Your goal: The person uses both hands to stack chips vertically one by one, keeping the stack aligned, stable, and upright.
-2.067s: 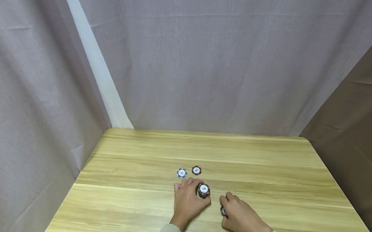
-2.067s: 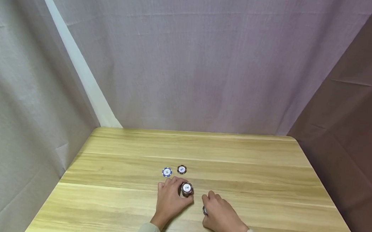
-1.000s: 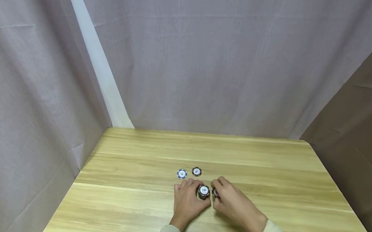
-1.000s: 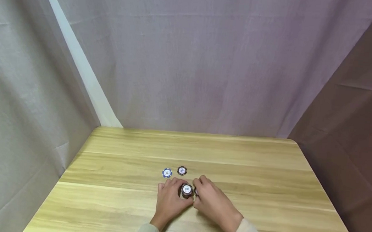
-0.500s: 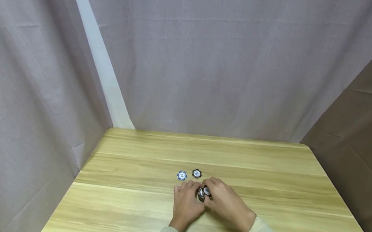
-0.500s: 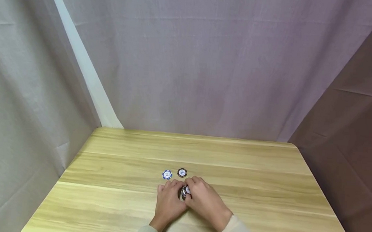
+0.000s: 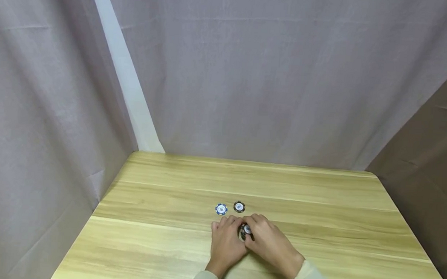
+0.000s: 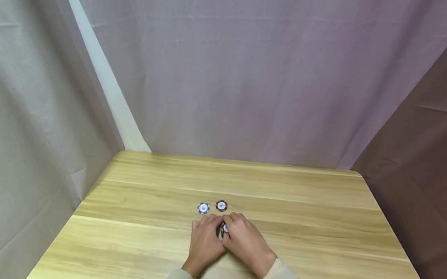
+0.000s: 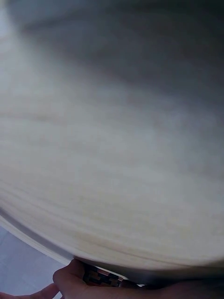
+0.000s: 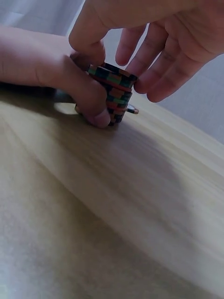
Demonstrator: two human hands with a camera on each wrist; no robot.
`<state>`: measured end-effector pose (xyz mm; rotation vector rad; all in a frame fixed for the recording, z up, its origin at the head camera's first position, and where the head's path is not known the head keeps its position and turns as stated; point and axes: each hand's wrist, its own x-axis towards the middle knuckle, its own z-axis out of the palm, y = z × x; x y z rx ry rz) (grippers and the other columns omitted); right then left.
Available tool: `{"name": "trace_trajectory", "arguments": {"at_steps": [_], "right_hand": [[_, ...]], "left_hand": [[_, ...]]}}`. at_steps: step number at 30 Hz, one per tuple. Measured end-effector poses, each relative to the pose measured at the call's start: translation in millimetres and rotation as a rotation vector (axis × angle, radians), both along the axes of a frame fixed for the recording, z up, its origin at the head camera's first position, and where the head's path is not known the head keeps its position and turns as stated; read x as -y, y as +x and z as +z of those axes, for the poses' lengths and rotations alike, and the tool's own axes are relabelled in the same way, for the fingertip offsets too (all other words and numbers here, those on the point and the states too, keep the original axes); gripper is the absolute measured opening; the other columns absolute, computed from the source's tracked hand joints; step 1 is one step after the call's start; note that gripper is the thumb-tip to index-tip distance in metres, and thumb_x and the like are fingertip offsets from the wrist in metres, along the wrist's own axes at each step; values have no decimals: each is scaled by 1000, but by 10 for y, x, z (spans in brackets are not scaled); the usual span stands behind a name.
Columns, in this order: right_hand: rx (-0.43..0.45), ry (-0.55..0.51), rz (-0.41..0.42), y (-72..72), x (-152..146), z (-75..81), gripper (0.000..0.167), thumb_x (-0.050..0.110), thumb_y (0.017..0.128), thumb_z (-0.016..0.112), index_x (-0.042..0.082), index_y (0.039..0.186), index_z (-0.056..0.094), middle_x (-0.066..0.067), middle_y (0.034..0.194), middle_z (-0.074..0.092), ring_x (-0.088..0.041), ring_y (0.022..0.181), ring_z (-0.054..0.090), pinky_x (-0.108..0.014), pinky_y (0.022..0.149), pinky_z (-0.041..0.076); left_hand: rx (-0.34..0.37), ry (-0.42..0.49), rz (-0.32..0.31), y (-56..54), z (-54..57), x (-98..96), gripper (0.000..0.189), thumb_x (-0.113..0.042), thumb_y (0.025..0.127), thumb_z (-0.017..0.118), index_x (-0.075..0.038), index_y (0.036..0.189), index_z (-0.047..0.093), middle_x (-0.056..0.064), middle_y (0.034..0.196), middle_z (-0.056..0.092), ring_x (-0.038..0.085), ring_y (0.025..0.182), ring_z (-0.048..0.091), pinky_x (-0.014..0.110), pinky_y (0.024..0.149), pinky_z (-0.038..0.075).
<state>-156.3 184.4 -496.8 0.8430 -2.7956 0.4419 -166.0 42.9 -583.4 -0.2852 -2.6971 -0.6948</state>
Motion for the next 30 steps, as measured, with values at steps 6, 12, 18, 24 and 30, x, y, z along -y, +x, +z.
{"name": "trace_trajectory", "arguments": {"at_steps": [6, 12, 18, 24, 30], "right_hand": [[-34, -4, -4, 22, -15, -29, 37, 8, 84, 78, -2, 119, 71, -11, 110, 70, -25, 103, 69, -41, 88, 61], [6, -98, -59, 74, -29, -97, 41, 17, 88, 82, 0, 124, 71, -6, 110, 69, -20, 103, 67, -41, 93, 60], [117, -254, -177, 125, -60, -194, 51, 21, 87, 86, 2, 130, 68, -8, 116, 70, -26, 109, 68, -46, 99, 57], [264, -444, -259, 131, -85, -333, 56, 24, 92, 82, 2, 139, 63, -10, 127, 68, -22, 111, 66, -41, 95, 57], [344, -549, -276, 132, -58, -459, 55, 9, 89, 75, 2, 141, 60, -8, 133, 65, -17, 111, 62, -28, 87, 56]], "left_hand": [[22, -18, -3, -3, 34, -2, 50, -55, 77, 76, -24, 116, 76, -10, 106, 70, 13, 93, 55, 33, 80, 32], [37, -20, 0, 6, 60, -7, 51, -60, 77, 76, -27, 117, 76, -10, 106, 70, 11, 91, 54, 32, 79, 31], [51, 11, -13, 17, 79, -27, 52, -60, 75, 78, -29, 116, 76, -11, 107, 71, 10, 91, 53, 32, 80, 31], [64, 50, -12, 24, 71, -5, 51, -56, 71, 81, -29, 114, 76, -12, 110, 72, 11, 94, 54, 32, 81, 32], [59, 75, -20, 27, 72, 49, 50, -47, 67, 84, -27, 113, 76, -12, 109, 71, 12, 95, 55, 33, 82, 32]]}}
